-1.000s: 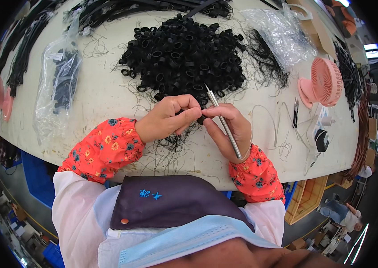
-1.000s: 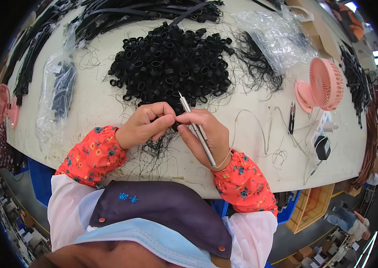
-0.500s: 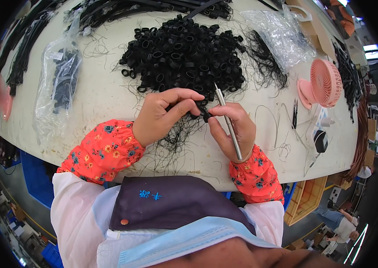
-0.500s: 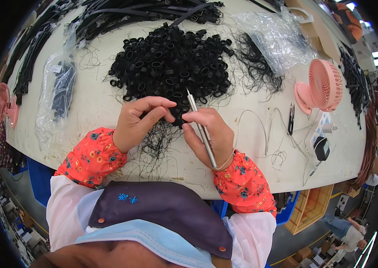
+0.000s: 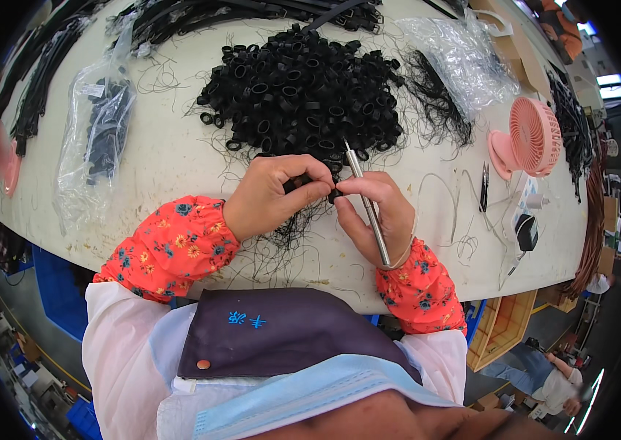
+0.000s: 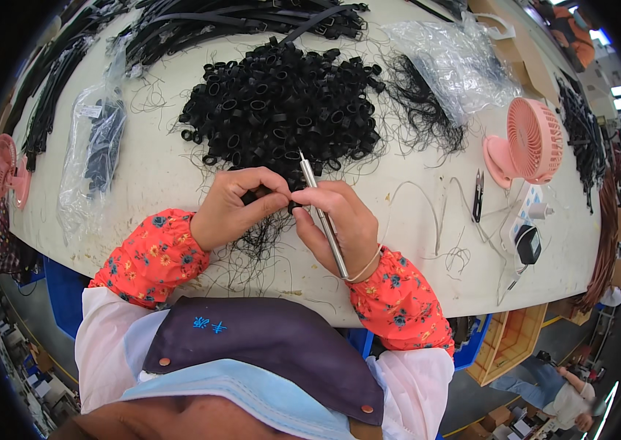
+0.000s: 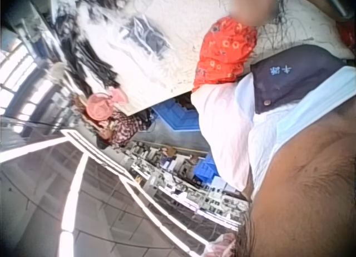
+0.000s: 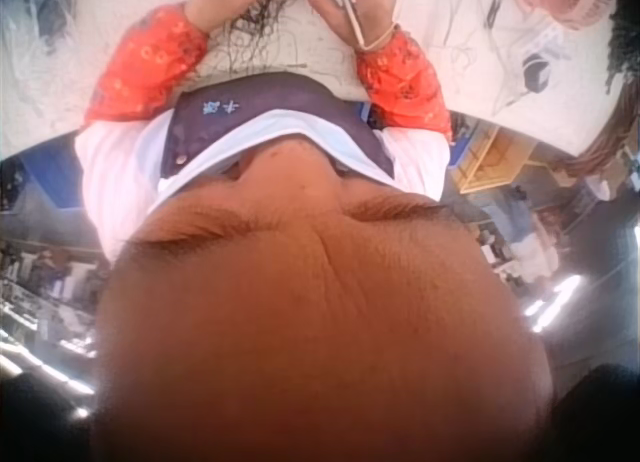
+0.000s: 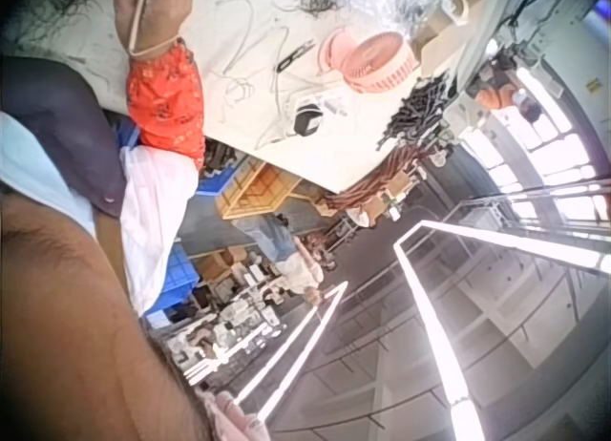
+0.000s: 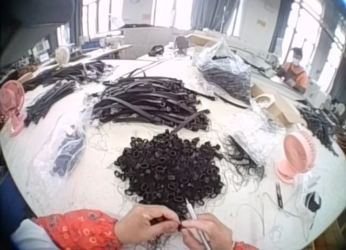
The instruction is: The person sits at a workbench and uses a metal tool to thread black hair strands through small black plastic rings. They handle the components one at a time, manipulating the hair and rings with both hands to secure the hair inside the plastic casing.
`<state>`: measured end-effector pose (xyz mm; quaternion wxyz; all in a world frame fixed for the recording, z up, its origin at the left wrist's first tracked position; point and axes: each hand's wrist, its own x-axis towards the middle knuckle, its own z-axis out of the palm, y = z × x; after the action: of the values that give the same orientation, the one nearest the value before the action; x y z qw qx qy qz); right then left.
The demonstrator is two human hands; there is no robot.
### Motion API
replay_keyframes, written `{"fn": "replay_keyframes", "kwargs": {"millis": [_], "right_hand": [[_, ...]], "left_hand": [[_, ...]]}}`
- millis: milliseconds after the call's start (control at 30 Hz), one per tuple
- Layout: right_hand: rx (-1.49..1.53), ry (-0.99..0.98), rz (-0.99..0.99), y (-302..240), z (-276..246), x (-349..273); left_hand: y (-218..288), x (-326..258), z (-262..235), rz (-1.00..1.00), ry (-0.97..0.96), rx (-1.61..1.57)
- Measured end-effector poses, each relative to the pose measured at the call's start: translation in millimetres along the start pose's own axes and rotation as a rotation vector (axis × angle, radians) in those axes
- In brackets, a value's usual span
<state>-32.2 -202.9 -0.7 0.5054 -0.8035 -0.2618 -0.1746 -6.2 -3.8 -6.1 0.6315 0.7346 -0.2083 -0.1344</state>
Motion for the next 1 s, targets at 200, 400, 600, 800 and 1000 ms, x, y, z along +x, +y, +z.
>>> {"fn": "replay_keyframes", "kwargs": {"millis": [200,400,600,800,1000], "right_hand": [[-0.145,-0.054,-0.042,1.3,-0.9,-0.7],[0.211,-0.031,0.21,-4.7,-3.2,-2.3],[0.656,-0.061,0.323,9.9,-23.0,-2.3],[0.646,-0.092,0.368,0.7,-16.7,-2.3],[0.676,-0.099,0.36,1.4,-14.8,-2.7]], "left_hand": [[-3.5,-3.5,4.3,-0.035,-0.043,-0.097],[-5.6,-3.8,4.5,-0.035,-0.031,-0.094],[-5.8,-3.2,4.8,-0.034,0.0,-0.172],[-5.8,-3.0,4.8,-0.023,0.012,-0.179],[-5.9,-3.4,4.6,-0.015,0.005,-0.169]]}}
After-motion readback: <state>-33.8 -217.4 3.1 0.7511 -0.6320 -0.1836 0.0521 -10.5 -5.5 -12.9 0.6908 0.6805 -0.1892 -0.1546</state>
